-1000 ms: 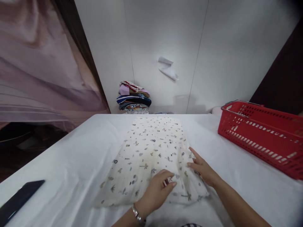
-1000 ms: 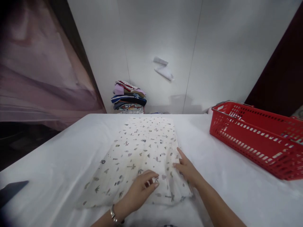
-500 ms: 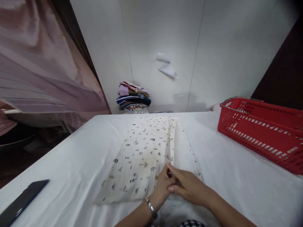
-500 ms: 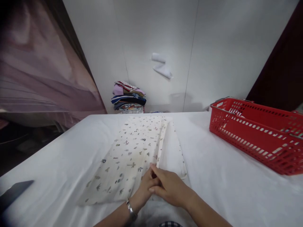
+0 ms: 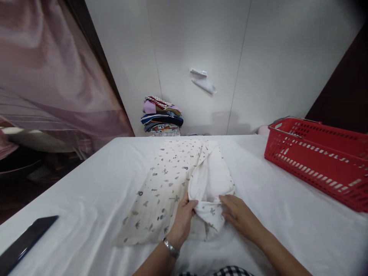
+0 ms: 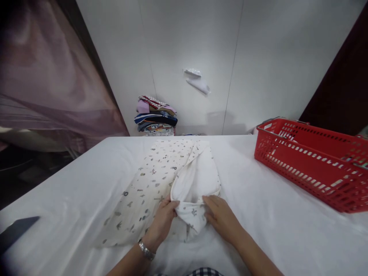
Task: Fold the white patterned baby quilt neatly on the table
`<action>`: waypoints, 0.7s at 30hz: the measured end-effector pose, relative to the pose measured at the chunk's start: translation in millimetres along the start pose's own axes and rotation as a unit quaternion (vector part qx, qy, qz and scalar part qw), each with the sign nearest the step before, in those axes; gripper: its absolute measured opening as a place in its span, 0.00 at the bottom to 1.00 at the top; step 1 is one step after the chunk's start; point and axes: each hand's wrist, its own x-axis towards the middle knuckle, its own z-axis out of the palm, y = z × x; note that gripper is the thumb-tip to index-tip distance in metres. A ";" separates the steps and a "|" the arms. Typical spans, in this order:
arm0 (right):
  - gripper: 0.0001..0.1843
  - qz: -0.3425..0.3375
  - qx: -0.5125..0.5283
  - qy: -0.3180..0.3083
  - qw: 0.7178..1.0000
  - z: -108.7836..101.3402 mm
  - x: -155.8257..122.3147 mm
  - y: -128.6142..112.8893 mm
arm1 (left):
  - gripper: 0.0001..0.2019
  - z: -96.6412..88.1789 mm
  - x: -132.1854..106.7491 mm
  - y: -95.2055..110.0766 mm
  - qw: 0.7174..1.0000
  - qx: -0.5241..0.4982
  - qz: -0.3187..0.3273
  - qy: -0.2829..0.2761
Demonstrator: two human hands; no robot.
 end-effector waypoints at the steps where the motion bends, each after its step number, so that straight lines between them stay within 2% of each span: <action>1: 0.27 0.008 -0.015 0.018 1.000 1.5 1.3 4.3 | 0.26 -0.7 0.0 0.3 1.000 0.008 0.006 -0.004; 3: 0.25 0.030 -0.038 0.050 0.998 2.1 5.8 10.3 | 0.27 -0.4 -0.3 1.9 0.999 0.024 0.018 -0.013; 5: 0.24 0.042 -0.045 0.048 0.997 -0.2 12.0 12.8 | 0.28 2.2 -1.1 4.7 0.999 0.030 0.025 -0.026; 8: 0.25 0.042 -0.043 -0.001 0.998 -7.0 21.9 10.5 | 0.28 7.5 -2.9 9.1 0.998 0.036 0.027 -0.048; 12: 0.24 0.053 -0.013 -0.068 0.996 -17.2 30.6 3.4 | 0.27 9.6 -3.5 9.6 0.995 0.070 0.042 -0.049; 16: 0.22 0.033 0.066 -0.083 0.994 -22.2 35.8 0.7 | 0.24 8.5 -2.5 6.5 0.992 0.099 0.058 -0.056; 19: 0.23 0.033 0.037 -0.089 0.995 -20.5 41.1 0.3 | 0.23 11.9 -3.1 7.5 0.990 0.108 0.057 -0.064; 21: 0.23 0.047 0.000 -0.120 0.992 -18.0 44.3 -0.8 | 0.23 15.0 -3.9 9.2 0.989 0.111 0.058 -0.077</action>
